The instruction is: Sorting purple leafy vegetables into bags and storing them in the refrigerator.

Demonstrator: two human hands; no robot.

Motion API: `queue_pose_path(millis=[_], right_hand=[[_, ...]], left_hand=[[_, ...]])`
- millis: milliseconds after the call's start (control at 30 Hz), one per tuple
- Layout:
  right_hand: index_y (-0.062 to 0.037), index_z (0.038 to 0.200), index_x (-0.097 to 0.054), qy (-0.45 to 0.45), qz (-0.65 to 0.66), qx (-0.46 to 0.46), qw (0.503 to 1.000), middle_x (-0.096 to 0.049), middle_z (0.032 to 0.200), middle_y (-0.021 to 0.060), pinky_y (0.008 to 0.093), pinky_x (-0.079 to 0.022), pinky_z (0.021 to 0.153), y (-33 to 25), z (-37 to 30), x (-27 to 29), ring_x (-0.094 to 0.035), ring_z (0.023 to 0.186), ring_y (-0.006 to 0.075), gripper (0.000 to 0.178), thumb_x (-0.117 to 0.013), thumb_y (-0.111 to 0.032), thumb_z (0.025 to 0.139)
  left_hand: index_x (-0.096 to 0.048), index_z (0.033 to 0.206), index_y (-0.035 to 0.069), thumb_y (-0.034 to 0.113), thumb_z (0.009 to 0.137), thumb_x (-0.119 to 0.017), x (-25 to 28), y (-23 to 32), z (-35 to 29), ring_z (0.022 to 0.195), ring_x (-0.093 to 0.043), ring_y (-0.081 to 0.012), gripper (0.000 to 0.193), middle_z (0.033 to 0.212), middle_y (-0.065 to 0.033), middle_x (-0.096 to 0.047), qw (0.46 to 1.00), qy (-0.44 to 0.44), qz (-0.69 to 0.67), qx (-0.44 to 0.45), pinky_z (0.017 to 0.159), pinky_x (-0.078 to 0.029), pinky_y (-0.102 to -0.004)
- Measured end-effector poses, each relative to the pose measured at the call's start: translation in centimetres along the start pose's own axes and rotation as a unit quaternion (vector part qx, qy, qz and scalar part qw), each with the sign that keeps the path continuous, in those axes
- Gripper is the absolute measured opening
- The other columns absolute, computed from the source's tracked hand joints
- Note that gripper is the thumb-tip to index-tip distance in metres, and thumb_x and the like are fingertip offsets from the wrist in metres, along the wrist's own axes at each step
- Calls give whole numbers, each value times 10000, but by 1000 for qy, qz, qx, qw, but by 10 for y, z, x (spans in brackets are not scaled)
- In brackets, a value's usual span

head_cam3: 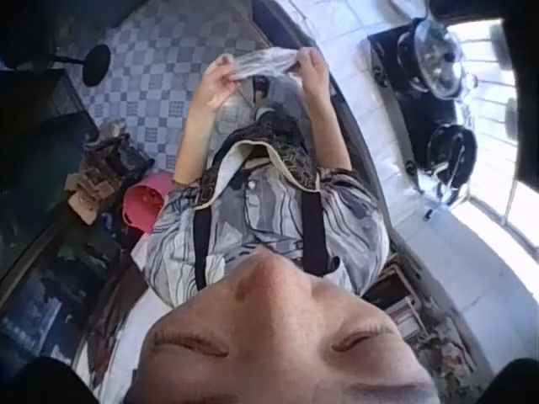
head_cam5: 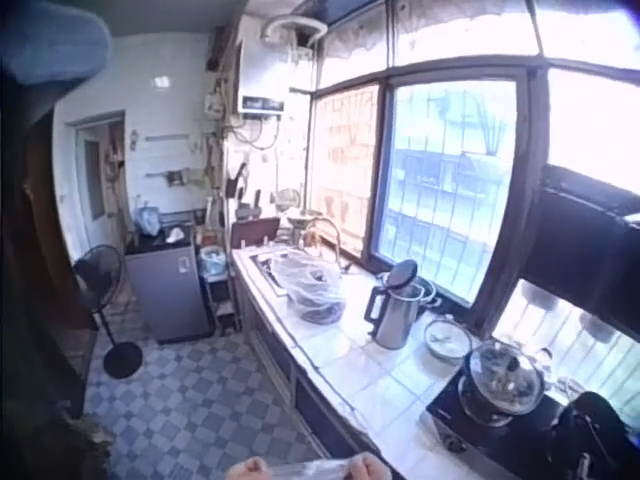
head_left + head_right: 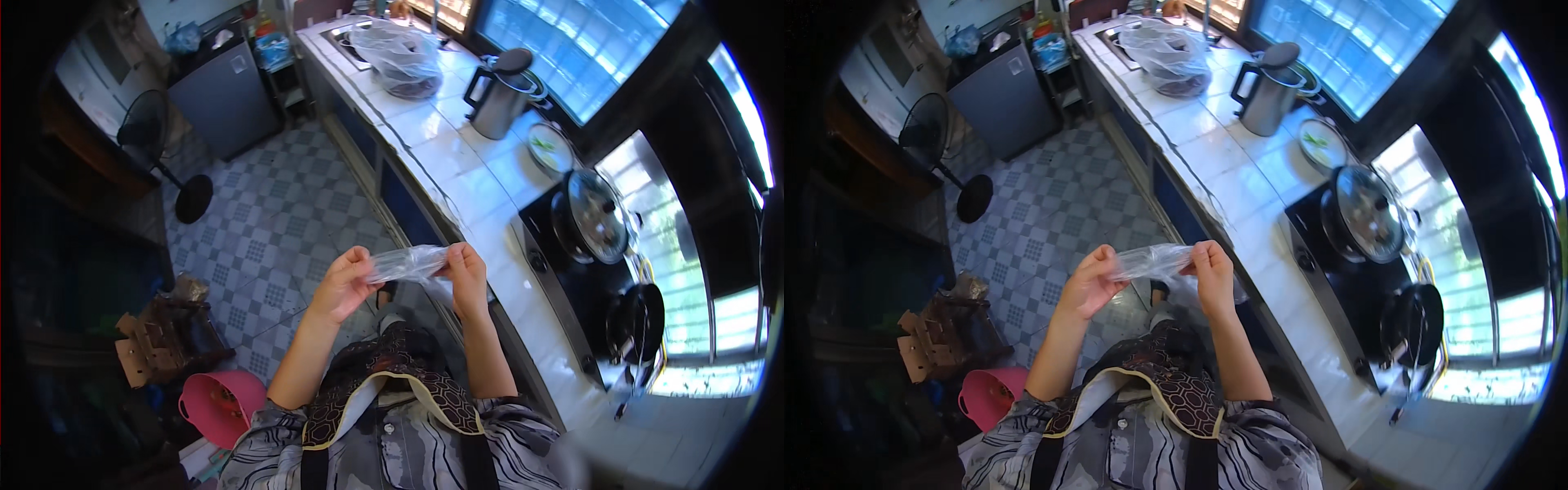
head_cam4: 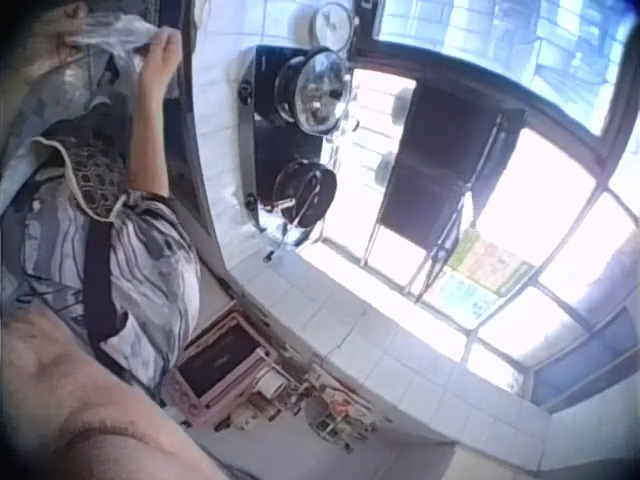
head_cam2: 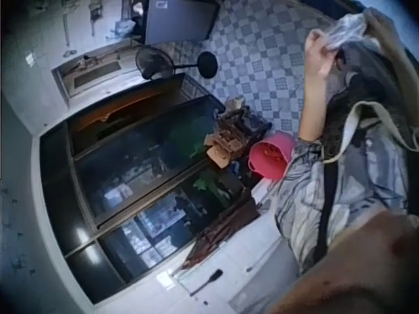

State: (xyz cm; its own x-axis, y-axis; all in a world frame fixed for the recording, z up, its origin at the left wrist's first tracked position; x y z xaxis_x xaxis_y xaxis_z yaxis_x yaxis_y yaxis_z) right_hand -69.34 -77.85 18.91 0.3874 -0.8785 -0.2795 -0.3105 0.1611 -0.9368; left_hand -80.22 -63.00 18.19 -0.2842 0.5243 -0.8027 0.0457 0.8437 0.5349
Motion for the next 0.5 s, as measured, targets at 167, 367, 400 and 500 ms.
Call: queue_pose_path(millis=[167, 367, 400, 500], right_hand=[[-44, 967, -541, -170, 345, -154, 910, -608, 1009, 114, 406, -450, 903, 4, 97, -84, -581, 989, 239, 224, -480, -259, 948], [-42, 1077, -490, -198, 62, -1, 978, -609, 967, 89, 295, -472, 755, -24, 208, -124, -591, 856, 161, 275, -620, -121, 849], [-41, 1076, -478, -189, -47, 10, 981, -606, 881, 55, 244, -446, 654, -19, 223, -129, -570, 744, 105, 328, -656, -41, 800], [-11, 1019, -478, -111, -335, 34, 935, -597, 834, 42, 254, -469, 643, -13, 280, -137, -558, 687, 105, 307, -668, -118, 802]], left_hand=[[-586, 966, 31, 75, 830, -619, 56, 81, 63, 700, -581, -108, 147, 826, -38, -615, 912, 185, 358, -76, 639, -479, -238], [-597, 976, -12, 86, 862, -526, 76, 168, 145, 748, -605, -192, 166, 882, -114, -630, 982, 160, 5, -101, 712, -514, -332], [-568, 1012, -10, 93, 855, -519, 77, 172, 151, 754, -597, -215, 195, 856, -111, -615, 986, 153, -29, -58, 743, -525, -366], [-549, 1006, -2, 99, 850, -513, 65, 200, 171, 725, -596, -223, 189, 804, -106, -604, 993, 69, -29, -96, 760, -523, -374]])
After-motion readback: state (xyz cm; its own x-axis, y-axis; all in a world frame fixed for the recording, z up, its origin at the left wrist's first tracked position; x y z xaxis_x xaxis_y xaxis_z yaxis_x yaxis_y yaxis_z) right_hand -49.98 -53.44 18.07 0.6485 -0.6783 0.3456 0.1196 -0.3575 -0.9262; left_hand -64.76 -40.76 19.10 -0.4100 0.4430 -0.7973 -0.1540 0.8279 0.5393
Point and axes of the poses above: each hand's wrist, its own z-axis towards the middle knuckle, its own x-axis out of the back of the hand, y = z × x, the point moved 10 cm from there along z, towards the middle knuckle
